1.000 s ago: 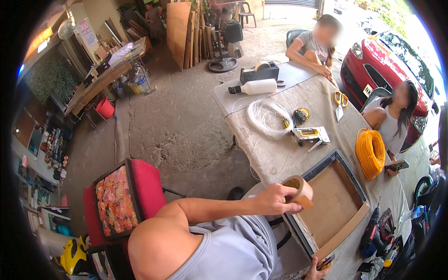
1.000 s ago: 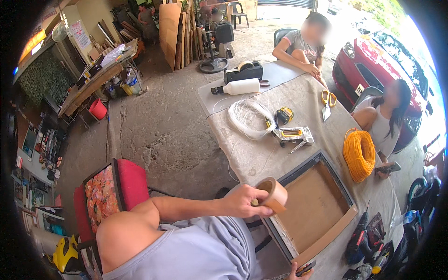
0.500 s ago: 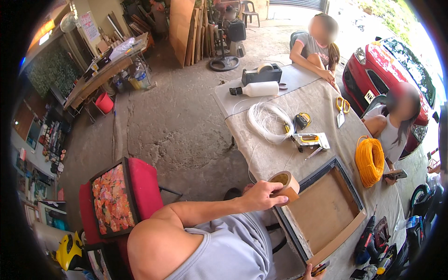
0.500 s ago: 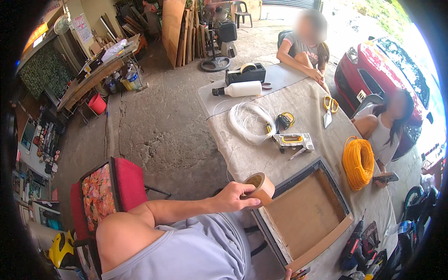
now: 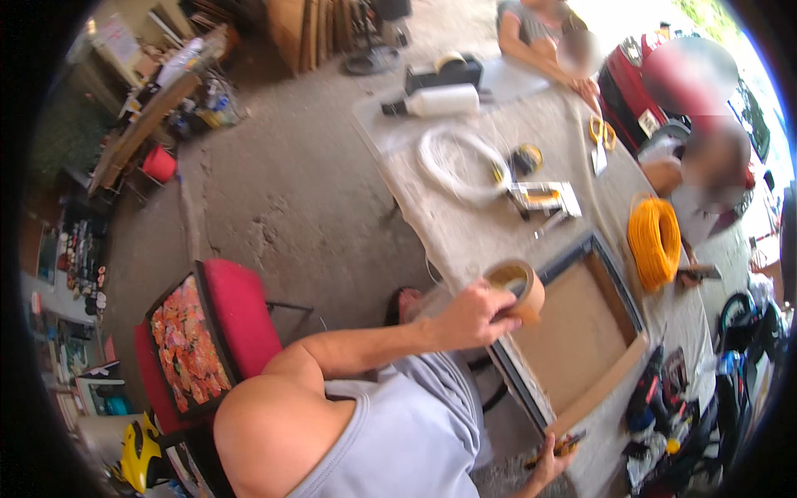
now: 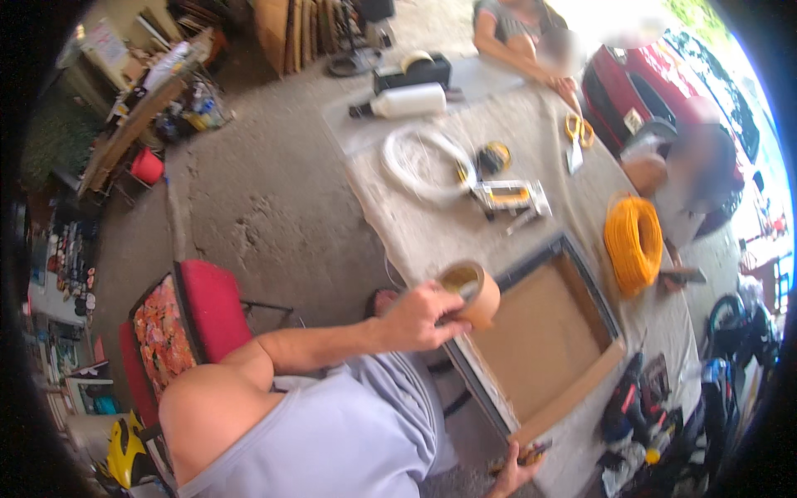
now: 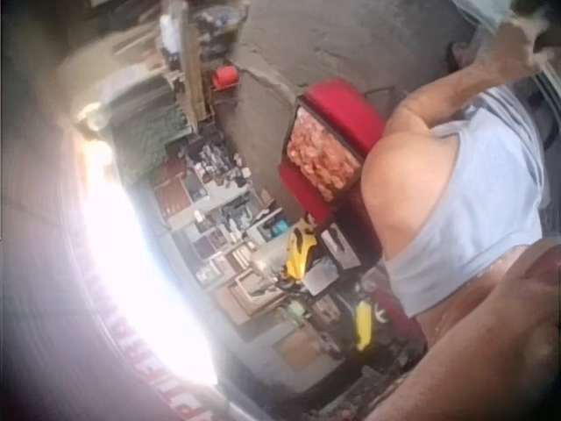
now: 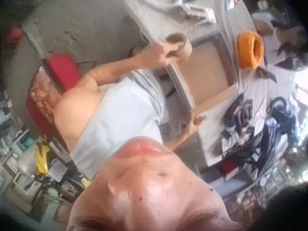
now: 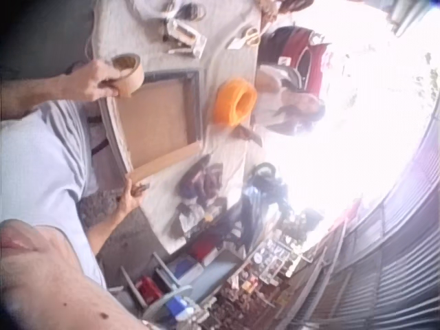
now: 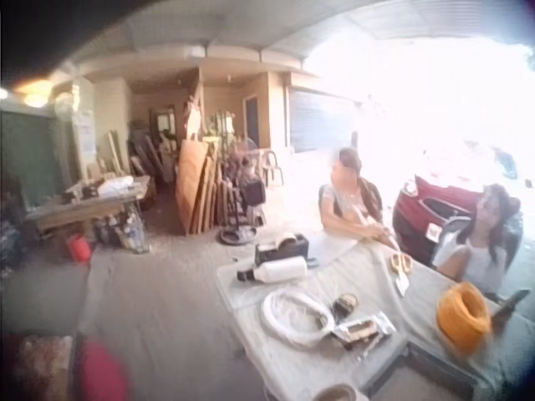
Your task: The person assembles a rectangular frame by attaching a dark border to a cardboard backing using a staple gun. They then apply brown packing tape along the edges of the frame and trim the excess with a utility knife.
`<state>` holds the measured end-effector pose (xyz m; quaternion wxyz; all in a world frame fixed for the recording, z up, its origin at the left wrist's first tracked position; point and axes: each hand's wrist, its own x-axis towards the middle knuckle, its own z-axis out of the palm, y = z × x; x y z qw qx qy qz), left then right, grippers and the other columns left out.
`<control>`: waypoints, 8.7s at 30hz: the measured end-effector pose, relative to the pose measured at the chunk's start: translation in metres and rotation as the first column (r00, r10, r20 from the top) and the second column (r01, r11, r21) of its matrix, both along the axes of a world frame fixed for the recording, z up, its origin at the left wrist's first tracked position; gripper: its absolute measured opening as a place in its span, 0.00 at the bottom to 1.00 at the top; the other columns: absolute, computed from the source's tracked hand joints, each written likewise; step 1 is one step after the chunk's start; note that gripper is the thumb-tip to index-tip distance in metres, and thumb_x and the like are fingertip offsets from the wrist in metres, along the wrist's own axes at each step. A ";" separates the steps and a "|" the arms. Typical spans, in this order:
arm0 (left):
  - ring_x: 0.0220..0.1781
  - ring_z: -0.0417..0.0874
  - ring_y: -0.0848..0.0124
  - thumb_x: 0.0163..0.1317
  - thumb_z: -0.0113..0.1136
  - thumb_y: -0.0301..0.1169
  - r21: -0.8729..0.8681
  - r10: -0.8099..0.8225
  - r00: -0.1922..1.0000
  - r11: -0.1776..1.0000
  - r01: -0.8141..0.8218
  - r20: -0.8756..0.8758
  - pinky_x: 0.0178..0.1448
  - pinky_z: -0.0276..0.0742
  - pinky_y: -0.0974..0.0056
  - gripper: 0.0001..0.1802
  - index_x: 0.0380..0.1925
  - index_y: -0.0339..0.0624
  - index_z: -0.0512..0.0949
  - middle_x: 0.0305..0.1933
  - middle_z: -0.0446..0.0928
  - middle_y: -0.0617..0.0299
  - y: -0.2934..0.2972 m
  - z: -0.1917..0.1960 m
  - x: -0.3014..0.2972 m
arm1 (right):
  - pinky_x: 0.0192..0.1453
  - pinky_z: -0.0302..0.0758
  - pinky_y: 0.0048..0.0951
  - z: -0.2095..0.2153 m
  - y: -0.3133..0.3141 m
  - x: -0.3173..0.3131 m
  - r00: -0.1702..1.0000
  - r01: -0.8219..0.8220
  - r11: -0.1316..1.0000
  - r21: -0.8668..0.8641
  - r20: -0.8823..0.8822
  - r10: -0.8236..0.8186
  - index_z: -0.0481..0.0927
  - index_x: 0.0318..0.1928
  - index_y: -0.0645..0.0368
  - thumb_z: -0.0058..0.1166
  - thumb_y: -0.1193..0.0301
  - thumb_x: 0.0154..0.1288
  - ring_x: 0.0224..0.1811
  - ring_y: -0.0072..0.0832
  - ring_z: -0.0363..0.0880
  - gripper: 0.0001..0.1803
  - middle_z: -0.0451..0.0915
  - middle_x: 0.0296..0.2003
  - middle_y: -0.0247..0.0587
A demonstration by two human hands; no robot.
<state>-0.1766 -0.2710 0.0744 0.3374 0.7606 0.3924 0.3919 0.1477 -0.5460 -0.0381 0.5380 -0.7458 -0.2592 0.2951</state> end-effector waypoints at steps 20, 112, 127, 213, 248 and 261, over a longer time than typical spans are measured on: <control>0.56 0.74 0.60 0.53 0.69 0.38 0.447 0.145 0.972 0.893 -0.049 -0.184 0.69 0.59 0.43 0.18 0.45 0.51 0.81 0.43 0.77 0.63 0.087 -0.094 0.016 | 0.29 0.69 0.25 0.008 0.030 0.059 0.645 0.283 0.950 -0.129 0.759 -0.089 0.67 0.64 0.56 0.52 0.74 0.55 0.27 0.21 0.69 0.32 0.74 0.38 0.32; 0.53 0.77 0.51 0.39 0.78 0.47 0.371 0.560 0.798 0.805 -0.462 -0.222 0.52 0.75 0.52 0.26 0.17 0.38 0.75 0.57 0.72 0.45 0.094 -0.074 0.014 | 0.55 0.71 0.45 0.017 0.067 0.098 0.529 0.258 0.949 -0.182 0.848 0.019 0.78 0.54 0.61 0.65 0.70 0.57 0.49 0.47 0.77 0.23 0.79 0.46 0.48; 0.45 0.80 0.43 0.54 0.66 0.44 0.010 0.185 0.771 0.974 -0.225 -0.609 0.50 0.76 0.48 0.27 0.42 0.30 0.76 0.43 0.77 0.41 0.064 -0.069 0.090 | 0.47 0.73 0.40 0.031 0.159 0.096 0.883 0.021 0.940 -0.340 0.448 0.142 0.81 0.44 0.68 0.52 0.53 0.69 0.39 0.45 0.81 0.26 0.82 0.38 0.60; 0.73 0.63 0.52 0.60 0.65 0.39 0.259 -0.079 0.725 0.903 0.342 -0.684 0.75 0.54 0.50 0.34 0.64 0.34 0.69 0.68 0.66 0.42 -0.050 -0.059 -0.004 | 0.52 0.70 0.41 0.067 0.039 -0.087 0.515 0.190 0.894 -0.405 0.817 0.260 0.85 0.42 0.55 0.62 0.63 0.61 0.54 0.38 0.73 0.12 0.75 0.54 0.42; 0.75 0.56 0.52 0.53 0.60 0.28 0.249 -0.058 0.677 0.904 0.348 -0.733 0.78 0.46 0.50 0.33 0.63 0.56 0.74 0.71 0.64 0.58 -0.038 -0.044 -0.005 | 0.71 0.58 0.45 0.059 0.020 -0.078 0.440 0.113 0.854 -0.509 0.796 0.416 0.77 0.61 0.51 0.56 0.65 0.67 0.67 0.39 0.67 0.22 0.72 0.63 0.42; 0.56 0.71 0.53 0.50 0.64 0.24 0.148 -0.202 0.829 0.936 0.321 -0.521 0.60 0.69 0.53 0.18 0.44 0.39 0.77 0.50 0.72 0.53 -0.030 -0.042 0.007 | 0.37 0.71 0.35 0.070 0.045 -0.082 0.679 0.103 0.908 -0.405 0.696 0.233 0.82 0.41 0.57 0.56 0.74 0.63 0.31 0.39 0.81 0.06 0.83 0.33 0.41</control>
